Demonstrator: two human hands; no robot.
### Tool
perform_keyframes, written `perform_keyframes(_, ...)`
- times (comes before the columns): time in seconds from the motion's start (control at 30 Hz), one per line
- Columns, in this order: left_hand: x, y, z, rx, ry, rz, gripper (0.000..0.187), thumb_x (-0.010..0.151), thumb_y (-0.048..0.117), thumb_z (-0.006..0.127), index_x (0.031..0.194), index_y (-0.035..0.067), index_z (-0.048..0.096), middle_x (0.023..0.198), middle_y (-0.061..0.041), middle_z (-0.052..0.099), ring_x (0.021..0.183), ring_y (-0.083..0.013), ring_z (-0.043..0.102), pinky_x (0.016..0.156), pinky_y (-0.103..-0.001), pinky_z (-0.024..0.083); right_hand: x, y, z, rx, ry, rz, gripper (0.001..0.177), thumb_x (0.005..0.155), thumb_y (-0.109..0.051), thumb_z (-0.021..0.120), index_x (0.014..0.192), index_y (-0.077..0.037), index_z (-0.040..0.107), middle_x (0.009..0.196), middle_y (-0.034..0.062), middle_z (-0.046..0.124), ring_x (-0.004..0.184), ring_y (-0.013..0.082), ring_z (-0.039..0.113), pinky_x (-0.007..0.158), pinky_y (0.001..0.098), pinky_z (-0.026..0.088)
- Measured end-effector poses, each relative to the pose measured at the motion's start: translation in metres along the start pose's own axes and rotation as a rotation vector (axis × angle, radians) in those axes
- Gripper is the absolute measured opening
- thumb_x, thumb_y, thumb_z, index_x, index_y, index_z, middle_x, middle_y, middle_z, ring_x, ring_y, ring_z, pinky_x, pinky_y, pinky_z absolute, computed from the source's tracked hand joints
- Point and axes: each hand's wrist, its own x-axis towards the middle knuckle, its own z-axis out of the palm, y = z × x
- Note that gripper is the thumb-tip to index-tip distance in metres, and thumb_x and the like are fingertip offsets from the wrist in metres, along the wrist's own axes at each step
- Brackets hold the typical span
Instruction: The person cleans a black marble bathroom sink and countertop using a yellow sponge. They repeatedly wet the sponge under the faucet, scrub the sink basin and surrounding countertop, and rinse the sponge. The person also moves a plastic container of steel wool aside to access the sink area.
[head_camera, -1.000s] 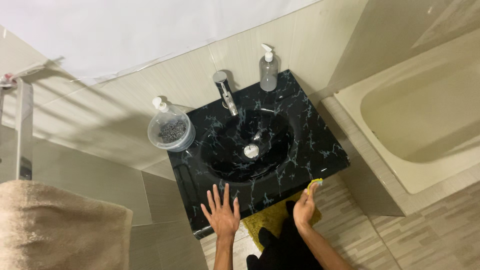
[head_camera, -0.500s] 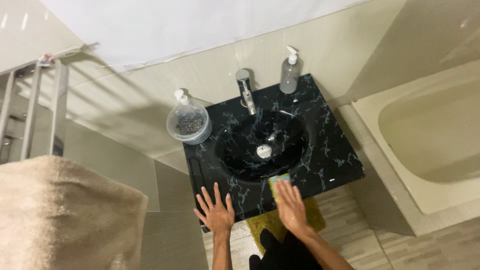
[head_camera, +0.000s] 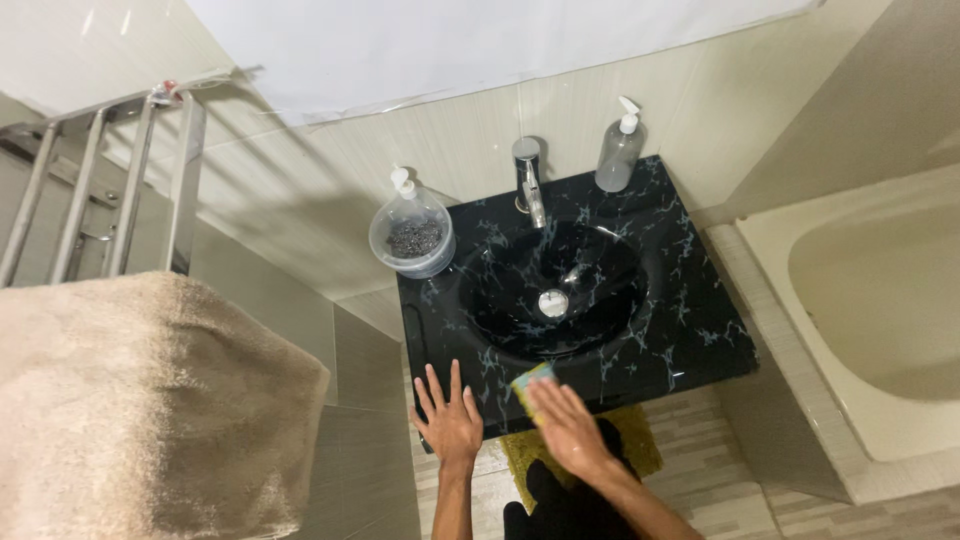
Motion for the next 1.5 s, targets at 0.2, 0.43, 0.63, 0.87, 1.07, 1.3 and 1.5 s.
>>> perform_keyframes(0.2,-0.005,-0.005,0.001,-0.06,0.107,-0.021,0.054,0.101,0.036,0.042,0.155,0.029,0.043,0.167,-0.017,0.025,0.152,-0.0415,0.025,0.118,-0.059,0.025,0.005,0.082,-0.039,-0.071,0.256,0.331,0.051,0.106,-0.026,0.033,0.154,-0.009,0.037,0.163,0.0087,0.036,0.154,0.0266,0.027,0.127,0.0457,0.016)
perform_keyframes(0.43,-0.001,0.001,-0.012,-0.041,0.17,-0.049,0.055,0.095,0.034,0.05,0.149,0.025,0.048,0.158,-0.029,0.031,0.14,-0.051,0.035,0.111,-0.058,0.033,0.021,-0.027,0.011,-0.005,0.02,0.015,0.056,0.103,-0.017,0.041,0.157,-0.006,0.031,0.164,0.0117,0.029,0.153,0.0296,0.024,0.124,0.0513,0.011)
perform_keyframes(0.63,-0.002,-0.016,-0.017,-0.18,0.165,-0.198,0.052,0.099,0.022,0.052,0.151,0.018,0.05,0.142,-0.025,0.053,0.125,-0.0407,0.058,0.105,-0.057,0.045,0.001,-0.003,-0.005,0.019,-0.036,-0.075,0.06,0.099,-0.017,0.05,0.156,-0.008,0.034,0.163,0.0094,0.032,0.152,0.0261,0.026,0.125,0.0489,0.016)
perform_keyframes(0.87,-0.005,-0.02,-0.015,-0.558,0.228,-0.414,0.044,0.101,0.012,0.047,0.145,0.009,0.05,0.133,-0.02,0.065,0.112,-0.041,0.068,0.094,-0.046,0.055,0.026,0.02,-0.007,-0.12,0.145,0.181,0.056,0.103,-0.024,0.041,0.156,-0.01,0.031,0.164,0.0068,0.032,0.153,0.0257,0.025,0.126,0.0467,0.016)
perform_keyframes(1.07,-0.008,-0.034,0.004,-0.664,0.38,-0.356,0.039,0.103,0.01,0.044,0.141,0.006,0.051,0.132,-0.023,0.068,0.121,-0.0402,0.066,0.099,-0.046,0.053,0.03,-0.075,0.006,0.041,-0.046,-0.189,0.059,0.098,-0.018,0.05,0.154,-0.004,0.037,0.162,0.0118,0.036,0.151,0.0303,0.028,0.123,0.0498,0.02)
perform_keyframes(1.3,-0.015,-0.036,0.009,-0.871,0.405,-0.547,0.032,0.106,0.014,0.042,0.135,0.007,0.053,0.118,-0.019,0.074,0.112,-0.0355,0.071,0.094,-0.044,0.054,0.046,-0.049,-0.009,0.027,0.03,-0.223,0.058,0.099,-0.015,0.054,0.154,-0.005,0.041,0.161,0.0109,0.04,0.149,0.0273,0.032,0.121,0.0476,0.023)
perform_keyframes(1.5,-0.023,-0.069,0.063,-1.217,0.455,-0.608,0.041,0.109,0.034,0.035,0.133,0.007,0.054,0.111,-0.018,0.07,0.105,-0.0297,0.066,0.097,-0.041,0.049,0.078,-0.09,0.011,-0.076,-0.083,-0.444,0.061,0.099,-0.019,0.057,0.156,-0.01,0.039,0.161,0.0079,0.037,0.149,0.0273,0.029,0.12,0.0533,0.019)
